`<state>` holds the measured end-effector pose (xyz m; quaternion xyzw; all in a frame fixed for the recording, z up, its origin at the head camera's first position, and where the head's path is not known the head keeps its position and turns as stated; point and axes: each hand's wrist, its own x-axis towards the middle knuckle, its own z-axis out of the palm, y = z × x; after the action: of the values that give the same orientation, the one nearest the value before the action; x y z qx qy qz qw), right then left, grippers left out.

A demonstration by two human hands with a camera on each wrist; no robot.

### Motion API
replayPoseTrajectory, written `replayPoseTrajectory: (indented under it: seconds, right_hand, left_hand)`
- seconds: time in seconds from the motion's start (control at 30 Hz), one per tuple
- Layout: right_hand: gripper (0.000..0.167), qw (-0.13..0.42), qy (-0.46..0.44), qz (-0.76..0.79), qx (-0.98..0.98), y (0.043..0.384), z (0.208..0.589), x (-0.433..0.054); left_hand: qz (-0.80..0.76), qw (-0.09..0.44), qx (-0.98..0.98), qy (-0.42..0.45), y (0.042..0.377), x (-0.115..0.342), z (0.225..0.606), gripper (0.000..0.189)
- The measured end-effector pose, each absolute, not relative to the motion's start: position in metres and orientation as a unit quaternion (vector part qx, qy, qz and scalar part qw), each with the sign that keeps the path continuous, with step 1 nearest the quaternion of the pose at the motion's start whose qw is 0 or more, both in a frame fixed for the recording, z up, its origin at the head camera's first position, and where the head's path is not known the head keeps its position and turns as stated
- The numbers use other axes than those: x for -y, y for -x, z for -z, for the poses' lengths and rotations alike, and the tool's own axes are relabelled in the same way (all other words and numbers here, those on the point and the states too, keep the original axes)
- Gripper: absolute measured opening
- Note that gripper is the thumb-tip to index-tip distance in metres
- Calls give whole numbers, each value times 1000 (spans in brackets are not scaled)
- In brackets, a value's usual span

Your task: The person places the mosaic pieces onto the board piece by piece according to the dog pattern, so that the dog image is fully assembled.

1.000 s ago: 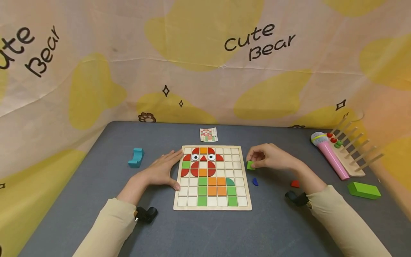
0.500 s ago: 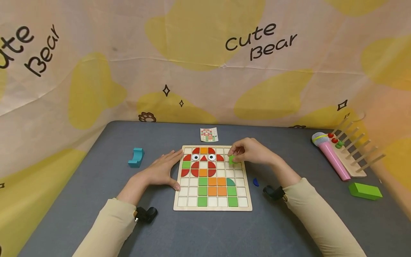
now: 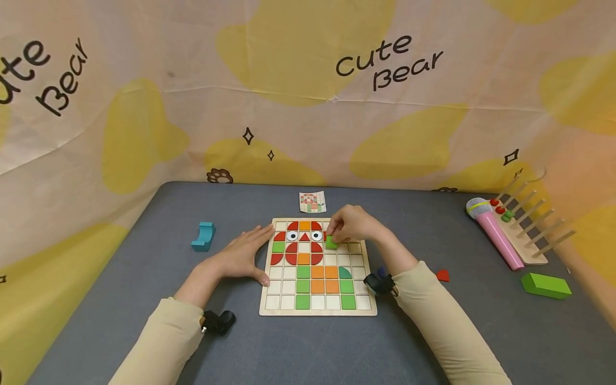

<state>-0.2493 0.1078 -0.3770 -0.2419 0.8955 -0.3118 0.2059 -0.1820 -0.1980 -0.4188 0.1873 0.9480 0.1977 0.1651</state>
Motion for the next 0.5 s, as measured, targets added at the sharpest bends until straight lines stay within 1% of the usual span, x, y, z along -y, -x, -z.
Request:
replayPoseTrajectory:
  seconds: [0.2, 0.5]
  right_hand:
    - [14, 208, 233, 301, -901, 245, 381, -101]
    - [11, 196, 234, 293, -906, 242, 383, -99]
  left_hand:
    - [-197, 165, -948, -189, 183, 198, 420, 125]
    - [-192, 162, -949, -188, 183, 199, 421, 125]
